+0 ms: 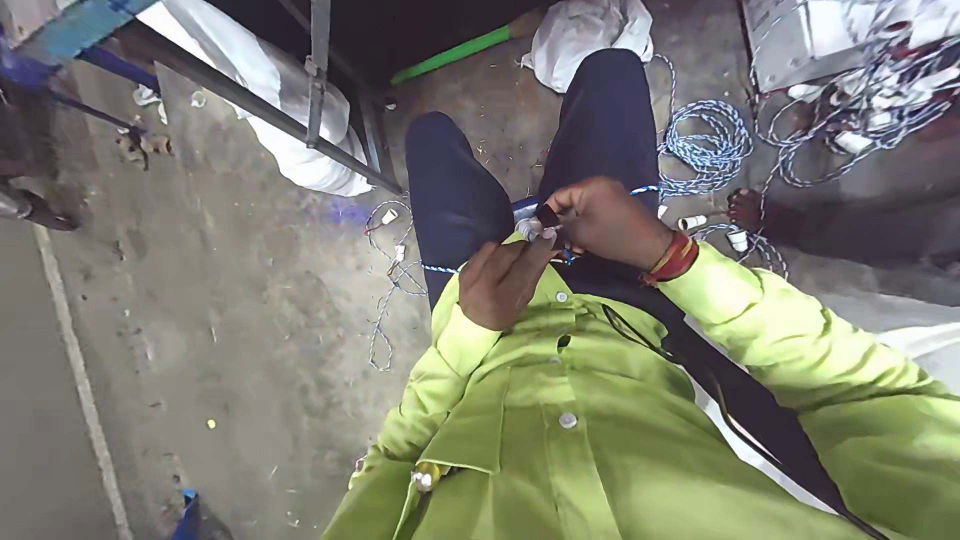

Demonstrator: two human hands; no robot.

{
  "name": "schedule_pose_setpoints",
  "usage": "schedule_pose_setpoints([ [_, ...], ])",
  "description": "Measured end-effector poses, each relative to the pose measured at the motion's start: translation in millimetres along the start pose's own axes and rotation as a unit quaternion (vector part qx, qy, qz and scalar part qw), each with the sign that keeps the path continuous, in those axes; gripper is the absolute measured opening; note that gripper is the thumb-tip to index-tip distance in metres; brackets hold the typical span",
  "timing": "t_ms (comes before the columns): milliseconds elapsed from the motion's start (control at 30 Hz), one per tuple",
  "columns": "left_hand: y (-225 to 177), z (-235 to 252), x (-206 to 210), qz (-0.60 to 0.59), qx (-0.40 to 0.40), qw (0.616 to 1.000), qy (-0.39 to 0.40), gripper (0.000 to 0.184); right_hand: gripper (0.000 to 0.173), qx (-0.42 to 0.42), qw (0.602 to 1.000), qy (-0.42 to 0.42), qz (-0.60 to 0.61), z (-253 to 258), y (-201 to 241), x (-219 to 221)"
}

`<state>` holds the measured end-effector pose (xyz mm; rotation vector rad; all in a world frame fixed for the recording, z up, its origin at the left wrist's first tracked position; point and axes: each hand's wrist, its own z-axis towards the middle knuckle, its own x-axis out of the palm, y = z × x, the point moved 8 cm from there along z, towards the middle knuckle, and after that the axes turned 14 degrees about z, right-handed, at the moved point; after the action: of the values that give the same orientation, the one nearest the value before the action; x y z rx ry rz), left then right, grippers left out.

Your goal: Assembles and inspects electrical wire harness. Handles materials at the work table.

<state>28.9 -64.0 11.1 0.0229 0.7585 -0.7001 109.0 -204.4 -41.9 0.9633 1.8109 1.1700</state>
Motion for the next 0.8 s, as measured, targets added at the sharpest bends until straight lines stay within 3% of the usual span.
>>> schedule_pose_setpoints([
  [67,2.4,1.1,4.9,0.015,-0.011,0.999,0.031,0.011,0.014,-0.015,0.999,-0.009,0.046,0.3,-0.7,1.0],
  [167,13.2,3.8,8.0,0.043,-0.061,0.995,0.06,0.011,0.046,-0.035,0.982,-0.023,0.185,-4.6,2.2,-1.7],
  [200,19.9,3.0,8.6,0.042,-0.087,0.994,0.061,0.011,0.048,-0.051,0.978,-0.024,0.202,-7.8,3.7,-4.7],
  [333,39.3,0.2,8.0,-0.005,-0.16,0.986,0.046,0.012,0.035,-0.189,0.978,-0.057,0.06,-23.1,15.5,-9.0],
  [400,39.8,0.7,8.2,-0.02,-0.169,0.985,0.04,0.012,0.037,-0.222,0.971,-0.083,-0.002,-27.5,17.6,-3.9],
  [467,38.2,1.1,7.6,-0.025,-0.165,0.985,0.03,0.012,0.028,-0.246,0.962,-0.118,-0.013,-28.3,19.2,-0.5],
  [633,26.1,2.9,3.7,0.004,-0.108,0.994,0.01,0.01,0.015,-0.225,0.958,-0.168,-0.06,-28.3,26.7,14.1],
  [800,20.9,-0.9,1.8,0.048,-0.077,0.996,-0.016,0.01,0.012,-0.197,0.967,-0.152,-0.059,-22.4,23.7,23.7],
])
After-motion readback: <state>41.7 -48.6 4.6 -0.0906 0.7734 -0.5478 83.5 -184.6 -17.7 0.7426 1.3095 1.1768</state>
